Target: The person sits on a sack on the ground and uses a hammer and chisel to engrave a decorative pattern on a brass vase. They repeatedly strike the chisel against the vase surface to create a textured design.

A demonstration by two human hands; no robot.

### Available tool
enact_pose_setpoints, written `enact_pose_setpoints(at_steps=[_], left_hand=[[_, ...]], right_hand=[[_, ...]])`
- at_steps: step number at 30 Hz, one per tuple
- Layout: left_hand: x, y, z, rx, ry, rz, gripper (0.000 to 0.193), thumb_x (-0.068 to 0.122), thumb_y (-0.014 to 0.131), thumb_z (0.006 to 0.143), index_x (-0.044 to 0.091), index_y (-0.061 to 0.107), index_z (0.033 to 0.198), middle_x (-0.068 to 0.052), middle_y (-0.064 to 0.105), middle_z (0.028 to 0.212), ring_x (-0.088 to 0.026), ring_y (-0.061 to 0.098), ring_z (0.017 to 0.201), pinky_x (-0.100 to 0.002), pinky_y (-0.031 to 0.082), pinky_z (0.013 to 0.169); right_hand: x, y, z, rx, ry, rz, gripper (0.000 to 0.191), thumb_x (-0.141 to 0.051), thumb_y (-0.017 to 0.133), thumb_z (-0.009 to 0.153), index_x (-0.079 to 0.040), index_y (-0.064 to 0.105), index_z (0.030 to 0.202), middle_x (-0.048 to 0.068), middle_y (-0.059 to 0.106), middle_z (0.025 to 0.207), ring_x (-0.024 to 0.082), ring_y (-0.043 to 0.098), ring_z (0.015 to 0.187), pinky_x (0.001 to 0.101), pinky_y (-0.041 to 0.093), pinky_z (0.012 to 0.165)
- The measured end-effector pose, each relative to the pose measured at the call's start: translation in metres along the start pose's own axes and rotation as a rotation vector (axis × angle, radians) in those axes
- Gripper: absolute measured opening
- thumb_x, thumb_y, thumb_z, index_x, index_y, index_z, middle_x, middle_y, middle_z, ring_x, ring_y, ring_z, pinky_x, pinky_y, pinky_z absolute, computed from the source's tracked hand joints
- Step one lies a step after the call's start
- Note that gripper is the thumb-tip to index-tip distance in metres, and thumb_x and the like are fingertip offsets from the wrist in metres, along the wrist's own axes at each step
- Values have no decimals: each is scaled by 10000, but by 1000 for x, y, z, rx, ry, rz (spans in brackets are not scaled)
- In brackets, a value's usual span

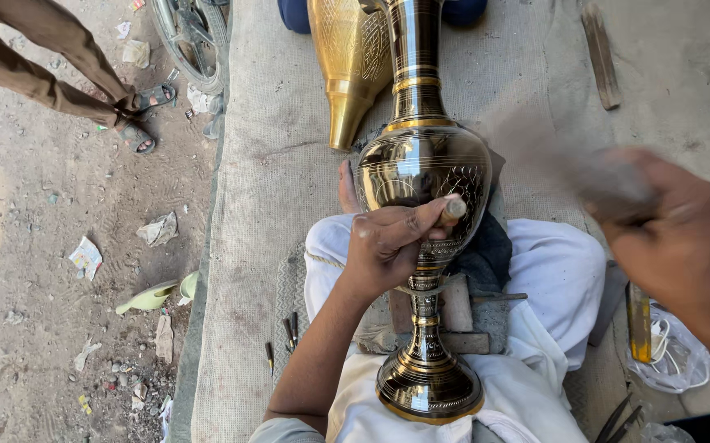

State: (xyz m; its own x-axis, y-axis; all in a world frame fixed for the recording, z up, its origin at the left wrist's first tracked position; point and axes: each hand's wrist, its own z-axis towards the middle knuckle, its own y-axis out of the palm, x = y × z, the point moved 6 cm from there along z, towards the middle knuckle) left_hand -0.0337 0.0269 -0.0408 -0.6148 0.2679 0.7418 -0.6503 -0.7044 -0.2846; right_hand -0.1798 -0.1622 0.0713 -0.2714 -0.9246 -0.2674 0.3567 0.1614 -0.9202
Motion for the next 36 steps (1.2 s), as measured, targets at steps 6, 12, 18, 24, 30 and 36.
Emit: enact_pose_setpoints(at_steps=[6, 12, 18, 24, 30, 36], left_hand=[[0, -1, -4, 2, 4, 58, 647, -195, 613, 770, 128, 676, 1328, -64, 779, 1005, -191, 792, 905, -298, 633, 857], [9, -4, -12, 170, 100, 154, 535, -157, 720, 795, 110, 700, 1258, -103, 780, 1041, -189, 773, 873, -275, 613, 800], [10, 19, -20, 416, -58, -50, 477, -223, 548, 969, 52, 648, 1346, -151, 759, 1152, -183, 782, 958, -290, 654, 889], [7, 23, -20, 484, 69, 54, 510, -185, 623, 978, 101, 602, 1400, -168, 740, 1148, -189, 770, 993, -297, 667, 893], [7, 28, -26, 562, 58, 207, 513, -95, 755, 939, 93, 600, 1390, -85, 768, 996, -116, 753, 886, -254, 627, 822], [10, 30, -18, 433, 8, 182, 427, -155, 681, 928, 40, 648, 1306, -99, 781, 995, -144, 783, 903, -273, 661, 836]], right_hand=[[-2, -2, -13, 58, -5, -56, 433, 57, 744, 716, -70, 708, 1129, 93, 755, 929, 226, 727, 845, 402, 548, 798], [27, 1, -29, 7, 92, 34, 397, -33, 723, 798, -111, 690, 1186, 79, 713, 937, 257, 671, 781, 399, 524, 743], [28, 19, -7, 74, -35, -273, 451, -28, 721, 733, -142, 732, 1169, 40, 736, 943, 226, 698, 862, 428, 490, 769], [14, 9, 15, 42, -178, -428, 375, -82, 773, 796, -153, 753, 1165, 5, 750, 864, 174, 677, 701, 399, 458, 723], [2, -24, 44, 0, -114, 54, 430, -65, 772, 732, -99, 710, 1157, 100, 730, 940, 242, 692, 789, 390, 542, 709], [-5, -35, 33, 59, -308, -134, 509, 26, 752, 650, -74, 726, 1148, 139, 755, 997, 286, 723, 840, 424, 558, 793]])
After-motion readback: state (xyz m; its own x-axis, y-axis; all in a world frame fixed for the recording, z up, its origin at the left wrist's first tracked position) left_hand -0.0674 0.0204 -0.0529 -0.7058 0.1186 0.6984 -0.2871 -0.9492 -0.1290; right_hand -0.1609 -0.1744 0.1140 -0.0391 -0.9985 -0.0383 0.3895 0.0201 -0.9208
